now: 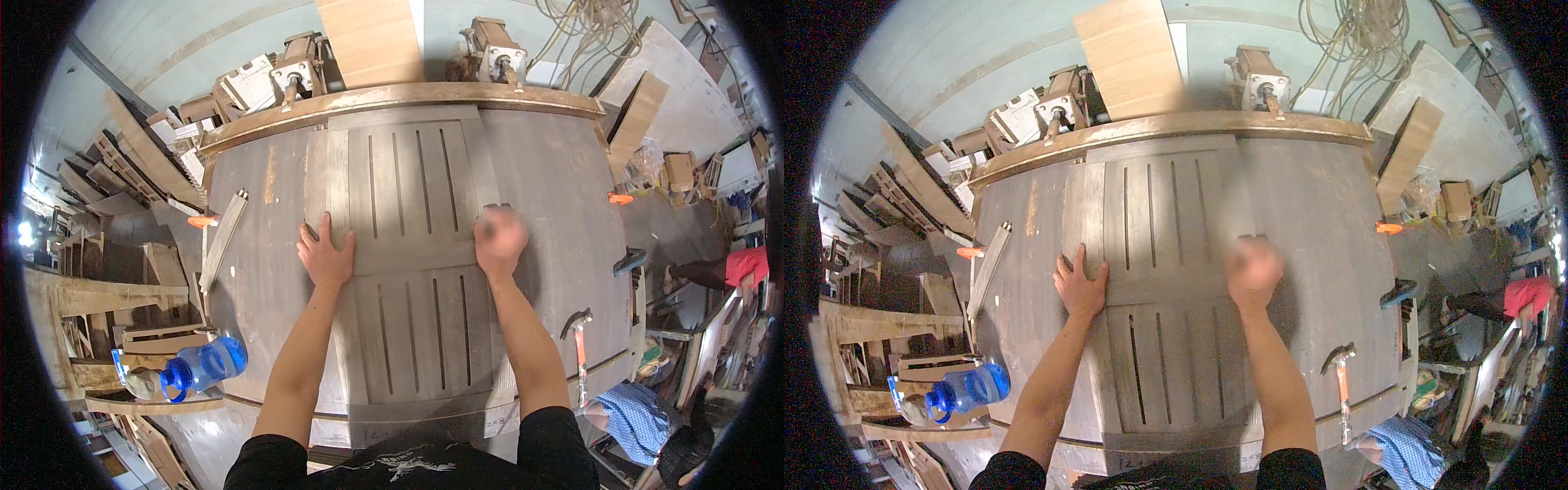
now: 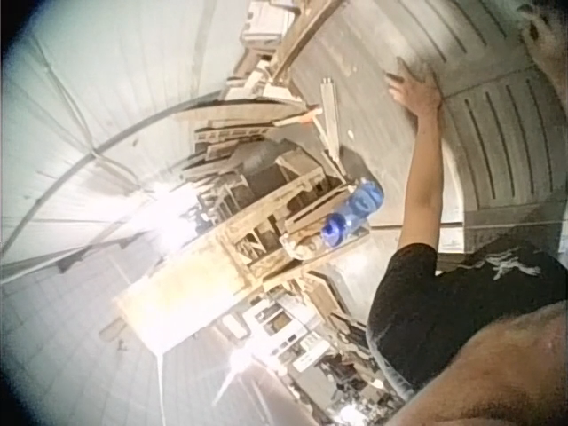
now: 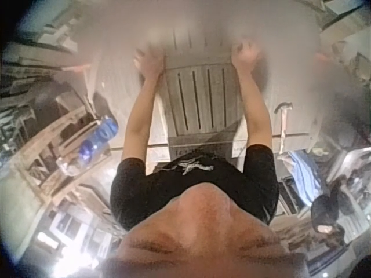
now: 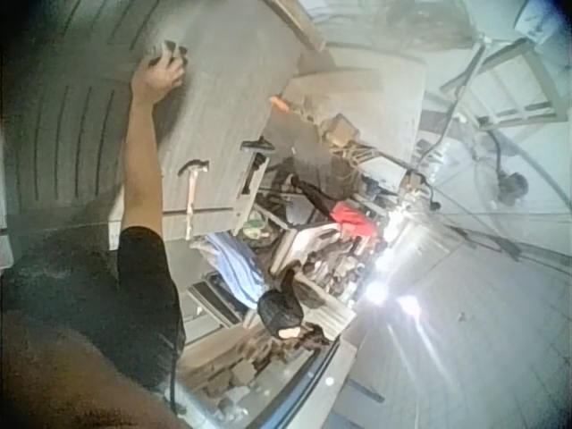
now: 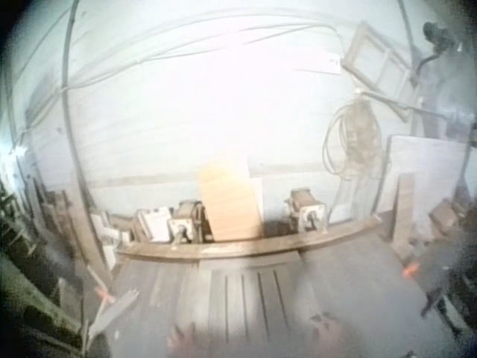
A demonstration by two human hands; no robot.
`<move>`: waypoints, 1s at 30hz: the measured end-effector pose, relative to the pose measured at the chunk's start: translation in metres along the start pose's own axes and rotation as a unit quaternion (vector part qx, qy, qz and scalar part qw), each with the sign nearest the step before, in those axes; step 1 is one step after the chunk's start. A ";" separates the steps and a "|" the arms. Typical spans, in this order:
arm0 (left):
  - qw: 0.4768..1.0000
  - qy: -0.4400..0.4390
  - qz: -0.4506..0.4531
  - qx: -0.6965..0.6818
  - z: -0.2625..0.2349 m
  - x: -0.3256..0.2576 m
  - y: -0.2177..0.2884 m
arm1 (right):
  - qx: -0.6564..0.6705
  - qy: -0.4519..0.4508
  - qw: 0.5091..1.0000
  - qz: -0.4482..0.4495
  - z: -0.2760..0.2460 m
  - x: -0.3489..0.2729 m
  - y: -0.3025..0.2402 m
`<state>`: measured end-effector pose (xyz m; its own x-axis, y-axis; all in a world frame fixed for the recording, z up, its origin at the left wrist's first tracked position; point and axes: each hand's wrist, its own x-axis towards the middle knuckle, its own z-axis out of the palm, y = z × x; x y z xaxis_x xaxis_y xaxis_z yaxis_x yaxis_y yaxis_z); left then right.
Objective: The person hammers wooden slats into a door frame using a hammer and then stacks the finished wooden door panel onto a pile of panels by hand.
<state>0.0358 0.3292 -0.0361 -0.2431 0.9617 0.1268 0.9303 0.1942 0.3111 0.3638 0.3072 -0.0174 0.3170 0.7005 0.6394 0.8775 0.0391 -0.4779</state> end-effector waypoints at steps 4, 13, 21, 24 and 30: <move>1.000 -0.011 -0.005 0.005 -0.003 0.002 0.004 | -0.009 0.008 1.000 0.017 -0.003 0.002 -0.004; 1.000 -0.021 -0.015 0.001 -0.004 -0.002 0.004 | -0.007 -0.026 0.999 0.026 -0.003 0.001 -0.003; 1.000 -0.003 0.000 0.000 -0.003 0.000 0.002 | -0.025 -0.011 0.999 0.027 0.000 -0.003 0.000; 1.000 -0.006 -0.005 0.002 -0.001 0.002 0.003 | -0.023 -0.012 0.999 0.031 -0.003 0.002 -0.006; 1.000 -0.019 -0.012 0.005 -0.005 0.000 0.004 | -0.032 -0.040 0.998 0.025 -0.008 -0.002 -0.003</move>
<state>0.0378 0.3285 -0.0299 -0.2559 0.9631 0.0839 0.9268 0.2198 0.3045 0.3637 0.3006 -0.0126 0.3333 0.7548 0.5649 0.8834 -0.0407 -0.4668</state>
